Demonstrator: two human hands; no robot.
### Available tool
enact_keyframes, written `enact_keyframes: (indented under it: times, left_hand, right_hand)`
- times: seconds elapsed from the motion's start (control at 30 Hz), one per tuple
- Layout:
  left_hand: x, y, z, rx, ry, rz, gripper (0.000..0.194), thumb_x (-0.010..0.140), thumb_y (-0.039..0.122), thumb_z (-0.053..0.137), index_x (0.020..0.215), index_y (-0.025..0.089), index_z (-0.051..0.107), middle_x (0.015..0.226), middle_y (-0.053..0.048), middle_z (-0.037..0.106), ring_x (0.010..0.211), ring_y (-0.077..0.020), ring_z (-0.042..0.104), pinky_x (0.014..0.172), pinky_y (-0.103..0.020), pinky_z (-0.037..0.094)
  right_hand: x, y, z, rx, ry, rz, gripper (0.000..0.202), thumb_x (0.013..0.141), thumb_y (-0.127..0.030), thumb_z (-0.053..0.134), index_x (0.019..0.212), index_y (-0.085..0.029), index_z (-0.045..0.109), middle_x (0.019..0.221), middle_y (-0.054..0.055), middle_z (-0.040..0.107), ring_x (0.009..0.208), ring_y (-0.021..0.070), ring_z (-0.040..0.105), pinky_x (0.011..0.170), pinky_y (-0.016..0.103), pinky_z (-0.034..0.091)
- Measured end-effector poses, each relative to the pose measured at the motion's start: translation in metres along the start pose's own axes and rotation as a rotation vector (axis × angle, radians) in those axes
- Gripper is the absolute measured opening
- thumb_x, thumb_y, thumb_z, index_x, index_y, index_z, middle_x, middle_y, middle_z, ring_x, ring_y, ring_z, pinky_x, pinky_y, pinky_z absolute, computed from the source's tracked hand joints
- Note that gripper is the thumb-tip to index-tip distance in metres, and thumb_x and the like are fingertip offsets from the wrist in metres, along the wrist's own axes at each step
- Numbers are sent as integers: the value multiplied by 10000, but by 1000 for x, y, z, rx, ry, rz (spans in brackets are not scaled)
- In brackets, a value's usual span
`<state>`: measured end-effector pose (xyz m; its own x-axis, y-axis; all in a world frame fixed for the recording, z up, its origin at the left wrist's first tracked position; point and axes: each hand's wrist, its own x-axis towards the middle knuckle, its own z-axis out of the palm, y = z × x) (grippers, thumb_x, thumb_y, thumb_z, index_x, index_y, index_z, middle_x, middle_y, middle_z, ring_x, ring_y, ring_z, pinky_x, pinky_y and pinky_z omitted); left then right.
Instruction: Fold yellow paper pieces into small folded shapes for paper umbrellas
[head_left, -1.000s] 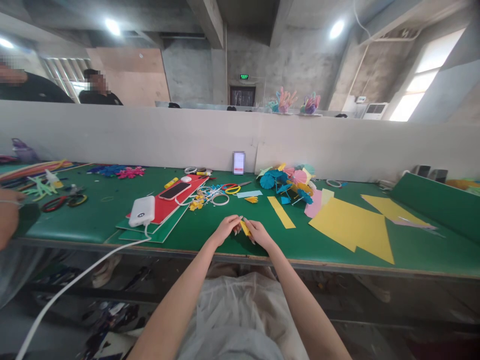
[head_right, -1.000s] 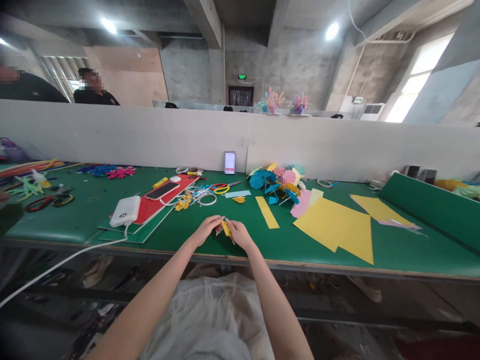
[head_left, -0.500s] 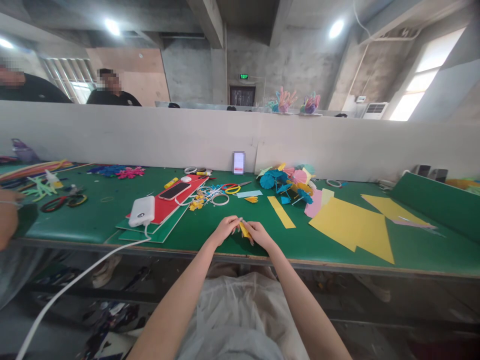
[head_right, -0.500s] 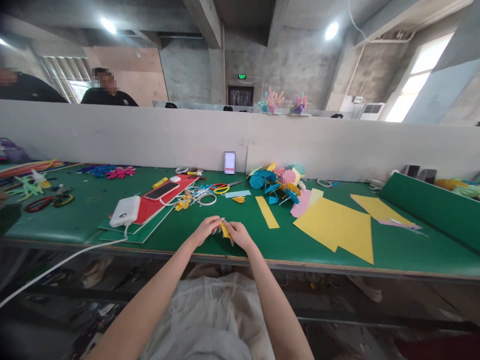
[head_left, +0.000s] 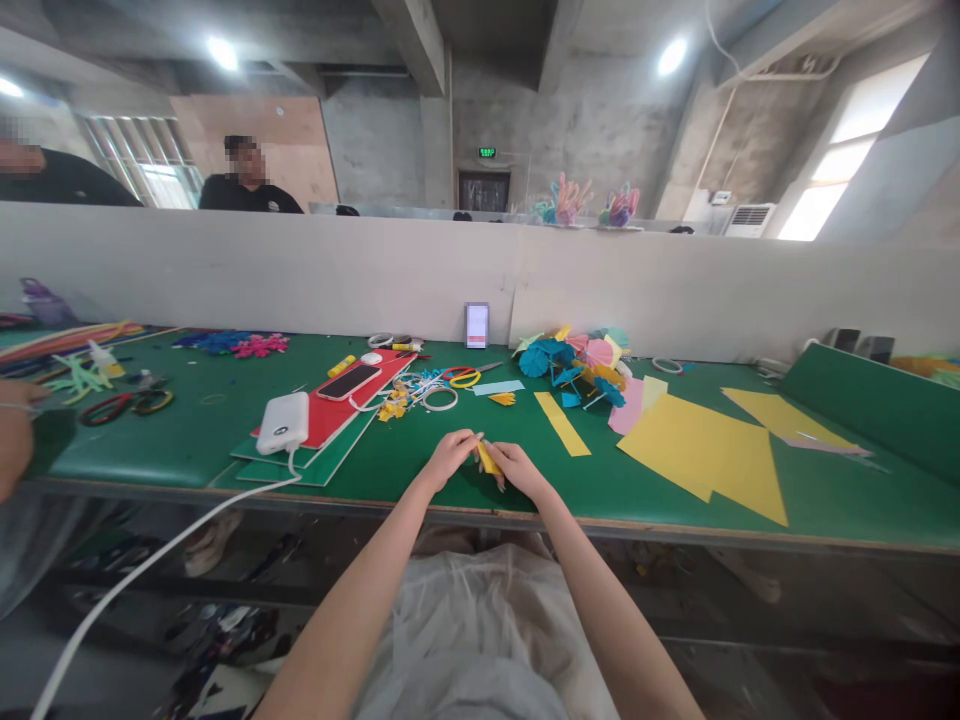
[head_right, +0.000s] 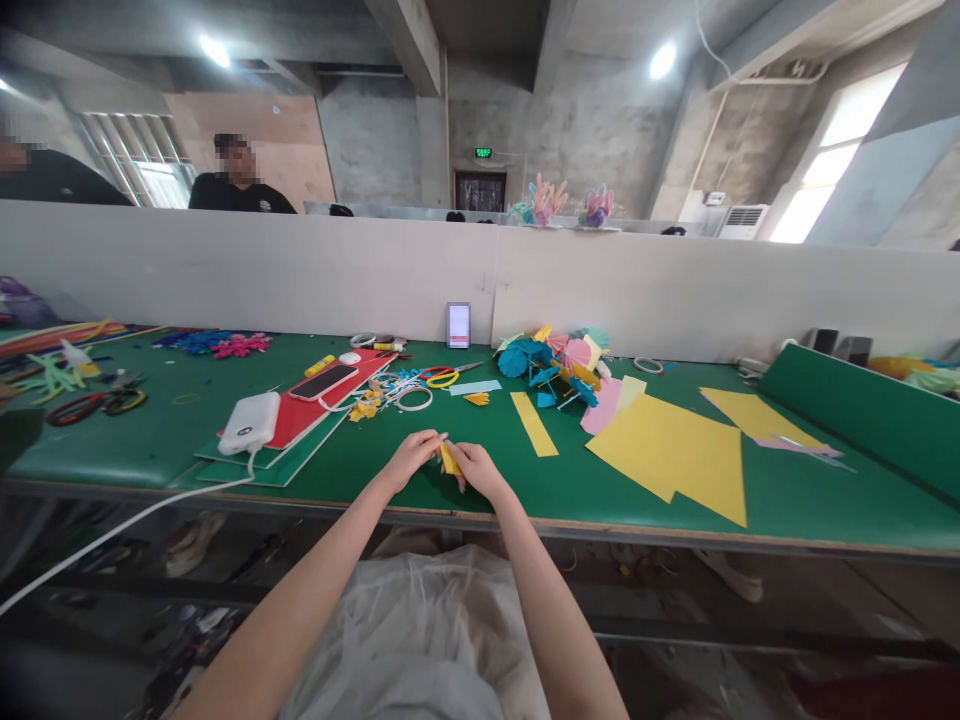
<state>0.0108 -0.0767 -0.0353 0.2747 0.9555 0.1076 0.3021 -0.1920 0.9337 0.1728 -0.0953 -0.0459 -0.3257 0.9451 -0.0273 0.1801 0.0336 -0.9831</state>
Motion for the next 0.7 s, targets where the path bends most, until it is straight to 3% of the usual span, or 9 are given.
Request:
enact_keyframes:
  times: [0.27,0.37,0.47,0.7]
  left_hand:
    - [-5,8,7,121,76,138,279,914,336,516,1100,132,560,988,-60,619,793,-159,619,699,-338,533]
    - [-8,11,12,207,76,232,369,865,394,569,1146,159,522,880,-32,602,747,-160,597,710,-334,517]
    - [-10,12,15,289,52,317,493,844,396,578,1280,211,443,989,-66,585,904,-210,580,819,-360,487]
    - [-12,14,16,409,-30,367,459,916,339,437,1371,301,394,1283,-95,528,1177,-285,485,958,-461,374]
  right_hand:
    - [7,3,2,151,99,-62,258,924,-307,529,1131,-158,569,1119,77,600,913,196,618,773,380,531]
    - [13,6,0,213,177,-99,269,920,-302,537,1146,-158,562,1143,80,590,944,207,611,794,397,523]
    - [16,8,-3,275,206,-124,272,918,-303,539,1146,-155,562,1146,81,589,952,210,609,803,403,519]
    - [14,7,-7,375,158,-137,273,916,-305,544,1136,-145,564,1124,81,598,941,206,614,796,403,520]
